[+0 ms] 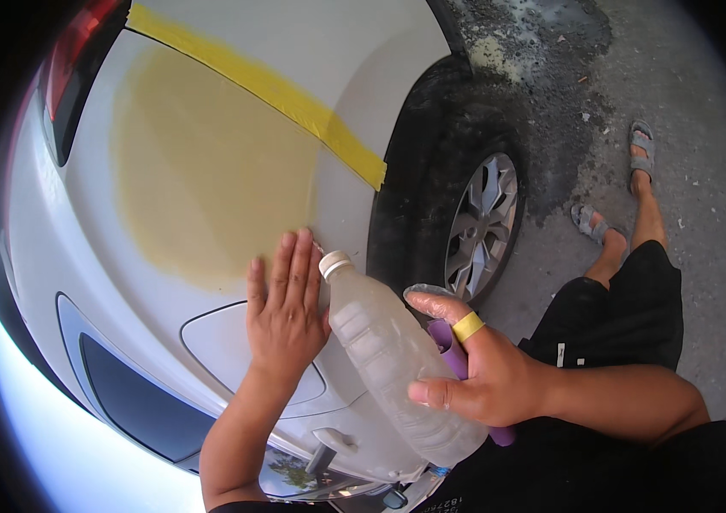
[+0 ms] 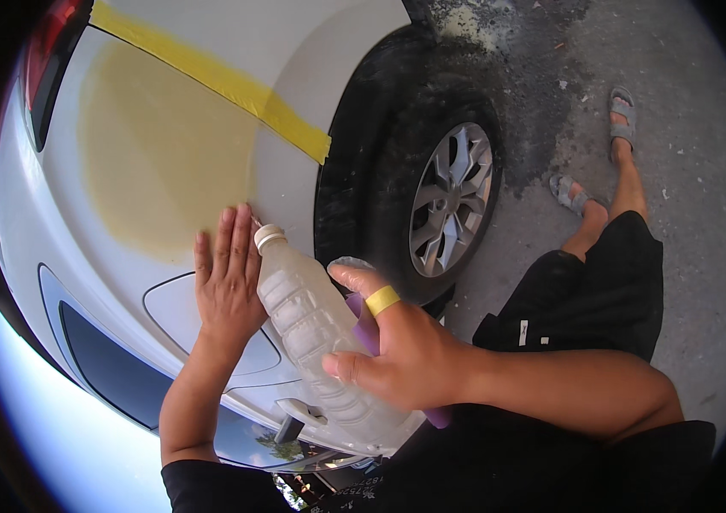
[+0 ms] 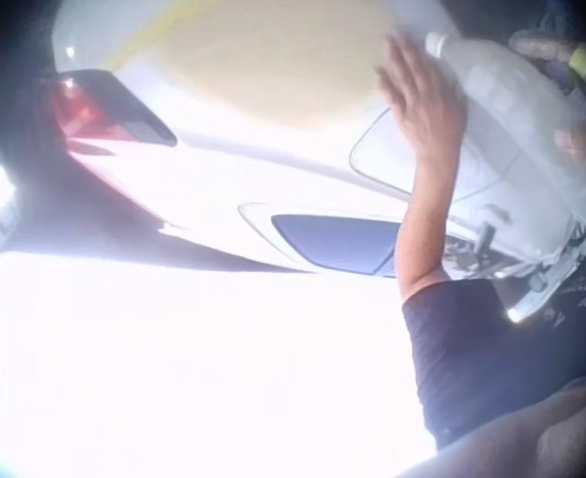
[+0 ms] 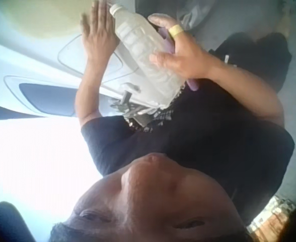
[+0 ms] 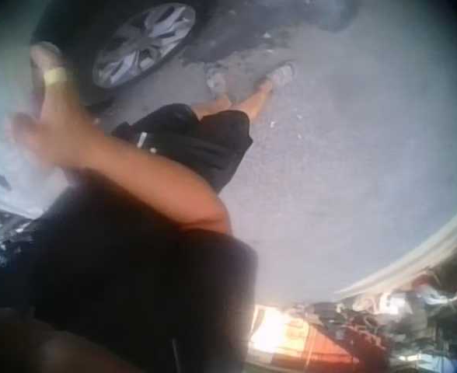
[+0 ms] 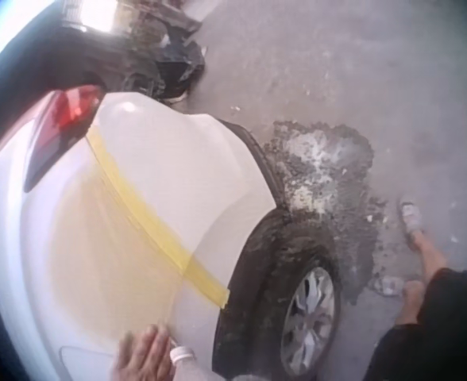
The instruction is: The person pours liquid from a plastic bottle onto the rear quarter panel of a white car and rubs the area with a purple sponge. The person briefly walks away to rinse the sponge in a bucket, then returns to continue rubbing the same panel.
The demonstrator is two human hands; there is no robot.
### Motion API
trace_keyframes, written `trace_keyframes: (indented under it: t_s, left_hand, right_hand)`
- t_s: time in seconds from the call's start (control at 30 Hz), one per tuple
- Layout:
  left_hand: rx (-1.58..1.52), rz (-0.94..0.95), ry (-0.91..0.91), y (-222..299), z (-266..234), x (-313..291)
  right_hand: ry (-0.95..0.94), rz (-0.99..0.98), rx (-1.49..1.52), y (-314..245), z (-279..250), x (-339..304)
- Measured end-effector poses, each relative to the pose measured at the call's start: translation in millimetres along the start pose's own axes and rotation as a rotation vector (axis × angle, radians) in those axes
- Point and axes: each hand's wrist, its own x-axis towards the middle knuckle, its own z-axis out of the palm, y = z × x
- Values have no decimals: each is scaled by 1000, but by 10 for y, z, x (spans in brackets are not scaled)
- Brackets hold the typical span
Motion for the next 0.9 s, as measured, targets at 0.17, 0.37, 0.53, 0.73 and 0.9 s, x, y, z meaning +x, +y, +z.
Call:
trace_keyframes:
  t_s: [0.17, 0.37, 0.53, 0.73, 0.9]
  left_hand:
    - [40, -77, 166, -215, -192, 911]
    - [-89, -64, 101, -124, -114, 222]
    - [-10, -36, 113, -394, -53, -128]
    - [179, -387, 447, -1346, -182, 124]
    - [194, -449, 489, -1219, -154, 316]
  right_hand:
    - [24, -75, 20, -13, 68, -14]
    - [-83, 39, 59, 67, 388, -194]
    - [-99, 109, 233, 44, 566, -217]
    - [-44, 27, 456, -45, 843, -61]
    - [-82, 9, 264, -76, 875, -94]
